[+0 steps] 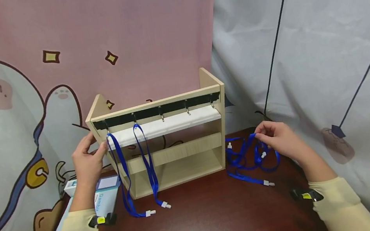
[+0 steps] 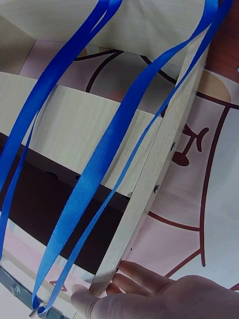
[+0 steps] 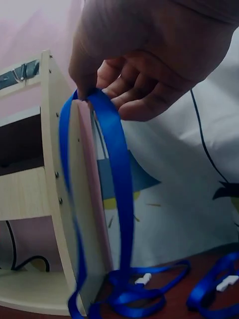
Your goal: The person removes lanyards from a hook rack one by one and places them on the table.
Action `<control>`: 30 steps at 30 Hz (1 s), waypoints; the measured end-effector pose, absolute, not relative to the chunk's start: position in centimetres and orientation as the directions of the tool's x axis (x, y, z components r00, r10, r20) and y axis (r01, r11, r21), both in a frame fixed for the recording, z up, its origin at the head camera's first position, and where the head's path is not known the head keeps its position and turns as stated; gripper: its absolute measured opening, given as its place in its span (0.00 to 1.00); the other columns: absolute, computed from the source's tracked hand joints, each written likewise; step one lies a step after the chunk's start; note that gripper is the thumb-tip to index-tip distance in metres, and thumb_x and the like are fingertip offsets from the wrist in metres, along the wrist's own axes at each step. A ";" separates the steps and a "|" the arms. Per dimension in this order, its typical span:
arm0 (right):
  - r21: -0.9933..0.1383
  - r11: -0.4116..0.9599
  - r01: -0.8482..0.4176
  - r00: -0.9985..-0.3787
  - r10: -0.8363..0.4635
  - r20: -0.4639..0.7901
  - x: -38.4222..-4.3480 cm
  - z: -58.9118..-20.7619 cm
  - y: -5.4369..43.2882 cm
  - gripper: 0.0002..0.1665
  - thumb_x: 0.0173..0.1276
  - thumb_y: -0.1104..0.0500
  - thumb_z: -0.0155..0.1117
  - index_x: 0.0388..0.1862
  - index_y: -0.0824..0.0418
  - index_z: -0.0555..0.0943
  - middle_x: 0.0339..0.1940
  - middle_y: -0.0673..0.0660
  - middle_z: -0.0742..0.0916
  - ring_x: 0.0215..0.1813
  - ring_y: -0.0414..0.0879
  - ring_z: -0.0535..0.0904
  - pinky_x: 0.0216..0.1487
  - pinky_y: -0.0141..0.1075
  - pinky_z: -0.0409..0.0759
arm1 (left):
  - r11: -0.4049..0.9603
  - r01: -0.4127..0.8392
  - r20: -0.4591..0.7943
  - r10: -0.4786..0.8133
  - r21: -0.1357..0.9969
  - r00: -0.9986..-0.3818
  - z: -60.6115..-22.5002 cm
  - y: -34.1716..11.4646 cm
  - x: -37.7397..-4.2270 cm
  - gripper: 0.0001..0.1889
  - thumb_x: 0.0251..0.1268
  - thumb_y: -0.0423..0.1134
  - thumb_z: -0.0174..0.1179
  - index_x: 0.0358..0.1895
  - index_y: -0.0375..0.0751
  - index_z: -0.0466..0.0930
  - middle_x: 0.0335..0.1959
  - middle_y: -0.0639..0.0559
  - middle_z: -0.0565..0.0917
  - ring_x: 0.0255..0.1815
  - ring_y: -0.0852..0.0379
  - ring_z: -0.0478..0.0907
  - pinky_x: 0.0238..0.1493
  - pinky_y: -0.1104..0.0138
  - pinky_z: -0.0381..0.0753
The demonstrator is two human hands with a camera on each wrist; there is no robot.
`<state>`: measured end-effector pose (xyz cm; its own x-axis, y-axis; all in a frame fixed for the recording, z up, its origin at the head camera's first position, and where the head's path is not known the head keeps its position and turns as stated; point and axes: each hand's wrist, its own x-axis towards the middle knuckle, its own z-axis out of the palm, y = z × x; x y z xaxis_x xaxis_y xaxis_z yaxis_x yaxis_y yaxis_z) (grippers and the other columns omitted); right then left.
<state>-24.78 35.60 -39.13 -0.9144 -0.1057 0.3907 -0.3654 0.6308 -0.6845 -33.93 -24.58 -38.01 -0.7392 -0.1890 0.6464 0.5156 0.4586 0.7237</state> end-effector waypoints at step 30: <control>-0.741 0.637 -0.215 -0.977 -0.151 0.154 -27.5 -48.9 36.9 0.02 0.80 0.64 0.70 0.43 0.62 0.86 0.32 0.58 0.88 0.25 0.45 0.79 0.24 0.38 0.83 | 0.462 0.506 0.637 -0.185 0.728 -0.748 -37.9 -24.6 -33.8 0.26 0.78 0.36 0.70 0.75 0.59 0.84 0.64 0.55 0.87 0.64 0.62 0.79 0.55 0.79 0.83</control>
